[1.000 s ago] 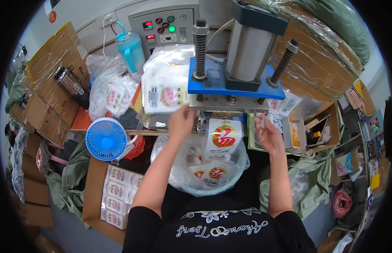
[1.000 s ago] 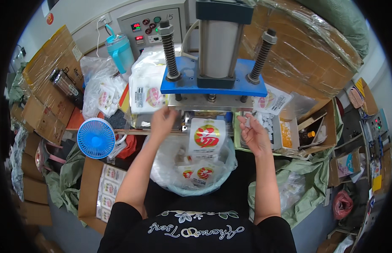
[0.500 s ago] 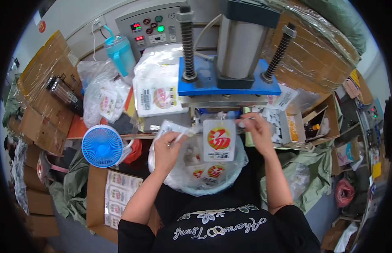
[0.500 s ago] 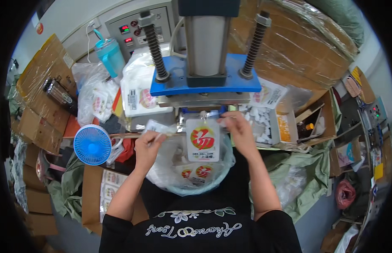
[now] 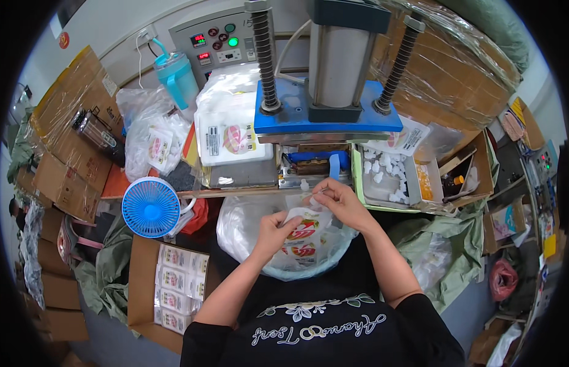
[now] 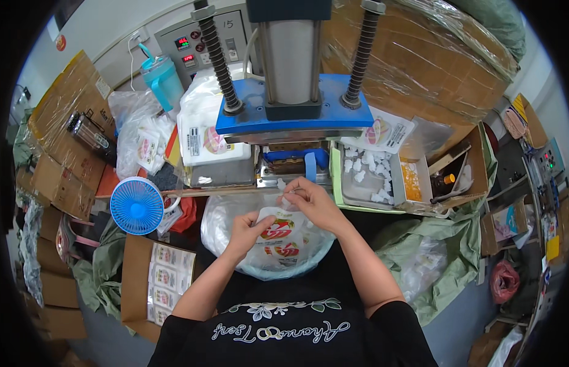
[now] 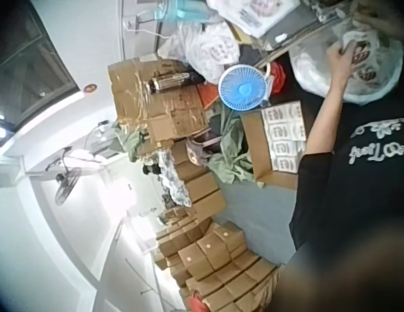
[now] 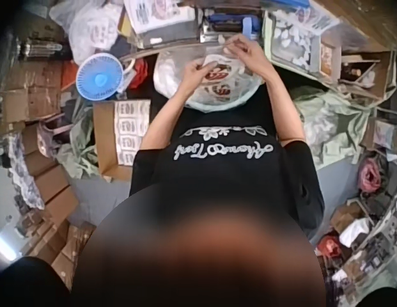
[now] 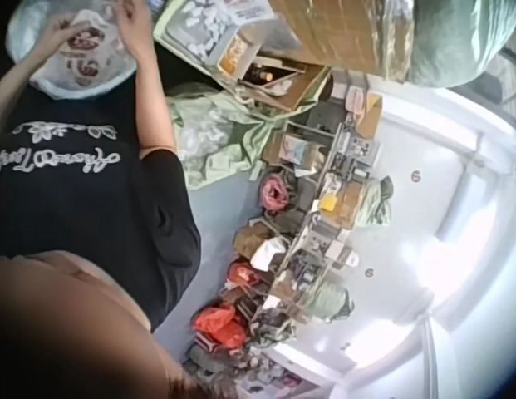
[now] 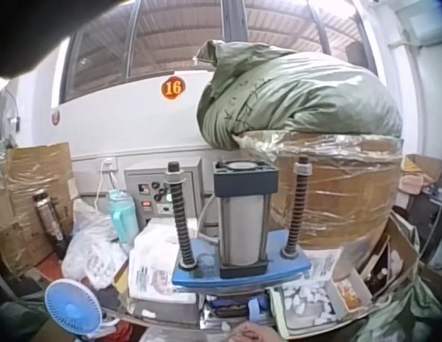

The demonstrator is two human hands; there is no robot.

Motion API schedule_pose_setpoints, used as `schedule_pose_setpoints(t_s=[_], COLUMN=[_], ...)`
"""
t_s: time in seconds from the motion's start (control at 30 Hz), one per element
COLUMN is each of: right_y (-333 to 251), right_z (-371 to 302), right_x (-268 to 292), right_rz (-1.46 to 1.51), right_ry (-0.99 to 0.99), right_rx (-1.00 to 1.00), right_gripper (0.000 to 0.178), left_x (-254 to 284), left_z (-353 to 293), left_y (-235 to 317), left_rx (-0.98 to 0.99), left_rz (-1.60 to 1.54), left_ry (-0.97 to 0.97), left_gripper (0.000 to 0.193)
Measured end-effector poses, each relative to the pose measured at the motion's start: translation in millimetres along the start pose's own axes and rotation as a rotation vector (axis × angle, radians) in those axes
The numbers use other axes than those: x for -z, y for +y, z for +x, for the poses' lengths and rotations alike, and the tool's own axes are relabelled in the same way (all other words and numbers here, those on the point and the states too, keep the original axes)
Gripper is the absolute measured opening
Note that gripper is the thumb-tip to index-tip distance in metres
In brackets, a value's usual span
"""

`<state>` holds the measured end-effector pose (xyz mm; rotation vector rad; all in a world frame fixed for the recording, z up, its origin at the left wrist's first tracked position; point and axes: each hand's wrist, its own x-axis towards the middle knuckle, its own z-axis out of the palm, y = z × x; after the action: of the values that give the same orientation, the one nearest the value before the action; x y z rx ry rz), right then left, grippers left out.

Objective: The person is sealing plastic bags using a heat-press machine in a factory setting.

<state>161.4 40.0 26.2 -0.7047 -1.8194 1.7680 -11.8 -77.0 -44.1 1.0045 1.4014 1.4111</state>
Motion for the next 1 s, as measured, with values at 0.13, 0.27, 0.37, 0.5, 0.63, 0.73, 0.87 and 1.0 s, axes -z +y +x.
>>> schedule_pose_setpoints(t_s=[0.13,0.27,0.37,0.5,0.63,0.73,0.87,1.0], right_y=[-6,-9,-4,1,-5,-2,10,27], right_z=[-3,-6,-1,3,6,-2,-11,-9], right_x=[20,28,23,18,32,68,102,100], right_rz=[-0.118,-0.168,-0.154,-0.094,-0.395,-0.597,-1.045,-1.296], right_ry=[0.033,0.03,-0.025,0.104,0.462,0.625,0.708,0.597], right_rx=[0.067,0.073,0.01,0.016,0.214,0.114,0.181,0.162], right_gripper=[0.01,0.011,0.013,0.022,0.031,0.033,0.034,0.036], left_x=[0,-9,-6,-7,-16,-26,-30,-22], left_z=[10,11,11,21,46,63,80,82], left_y=[15,17,12,9,16,28,29,23], left_rx=[-0.048,-0.109,-0.079,0.087,0.208,0.347,0.387,0.392], left_rz=[0.211,0.13,0.105,0.017,-0.224,-0.425,-0.515,-0.49], left_ry=[-0.043,-0.033,-0.088,-0.081,0.02,0.021,0.066,0.008], left_gripper=[0.023,0.021,0.022,0.026,0.027,0.025,0.026,0.03])
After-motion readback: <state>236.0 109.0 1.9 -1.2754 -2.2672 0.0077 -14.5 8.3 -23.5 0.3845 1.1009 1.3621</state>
